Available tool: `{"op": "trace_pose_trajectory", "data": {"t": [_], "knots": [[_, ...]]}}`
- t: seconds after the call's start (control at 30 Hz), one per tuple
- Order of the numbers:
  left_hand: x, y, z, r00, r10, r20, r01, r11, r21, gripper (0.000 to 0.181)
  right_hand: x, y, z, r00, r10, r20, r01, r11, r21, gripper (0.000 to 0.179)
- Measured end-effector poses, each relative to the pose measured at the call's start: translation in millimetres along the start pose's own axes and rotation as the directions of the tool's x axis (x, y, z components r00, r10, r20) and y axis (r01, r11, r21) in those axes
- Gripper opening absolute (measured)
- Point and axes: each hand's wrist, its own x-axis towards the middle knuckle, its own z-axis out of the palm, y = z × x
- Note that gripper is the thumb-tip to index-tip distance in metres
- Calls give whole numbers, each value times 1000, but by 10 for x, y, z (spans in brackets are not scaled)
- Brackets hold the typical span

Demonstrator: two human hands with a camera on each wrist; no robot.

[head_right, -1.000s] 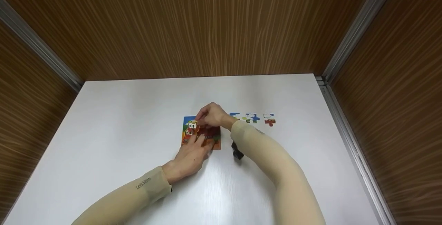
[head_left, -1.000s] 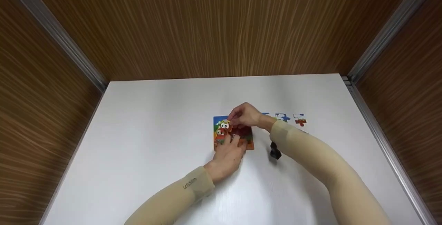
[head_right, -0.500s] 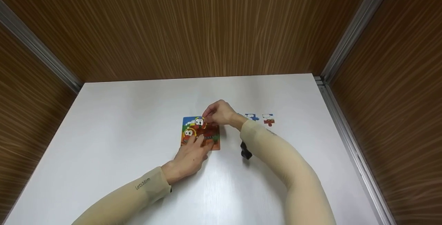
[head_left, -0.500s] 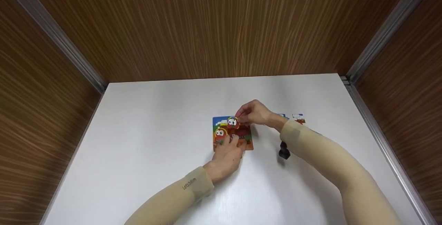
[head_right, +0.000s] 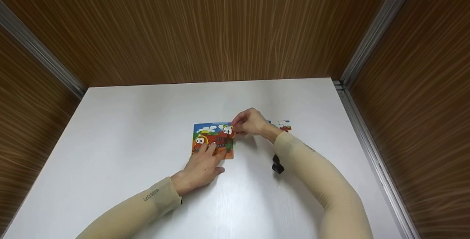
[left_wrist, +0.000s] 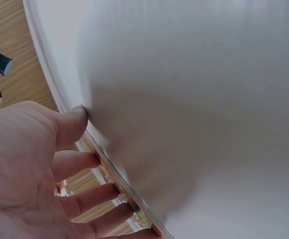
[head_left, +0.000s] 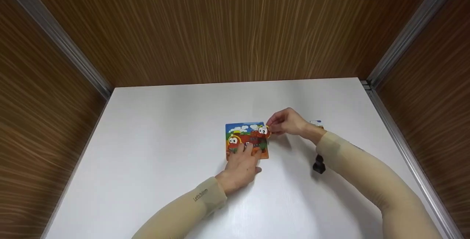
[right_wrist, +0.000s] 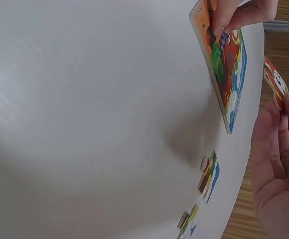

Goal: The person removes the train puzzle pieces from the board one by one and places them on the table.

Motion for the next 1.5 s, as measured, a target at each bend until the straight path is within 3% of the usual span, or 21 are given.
{"op": "trace_pose_trajectory", "data": {"t": [0.43, 0.73, 1.07, 1.23, 1.5], "knots": [[2, -5, 3, 999, -25, 37, 26, 1000, -15, 68, -218, 351, -198, 995, 87, -56, -88, 996, -16, 22], [12, -6, 9, 999, -26, 33, 26, 1000, -16, 68, -288, 508, -226, 992, 95, -83, -101, 993, -66, 21], [-6, 2, 6, 1000, -19, 0, 19, 1000, -24, 65, -285, 505, -176, 994, 46, -95, -62, 984, -169, 18], [-6, 8, 4, 1000, -26, 12, 26, 999, -42, 65, -286, 486, -153, 993, 30, -115, -58, 967, -248, 16], [-6, 16, 11, 999, -34, 25, 35, 999, -37, 66, -281, 481, -127, 992, 9, -124, -45, 957, -288, 15]]}}
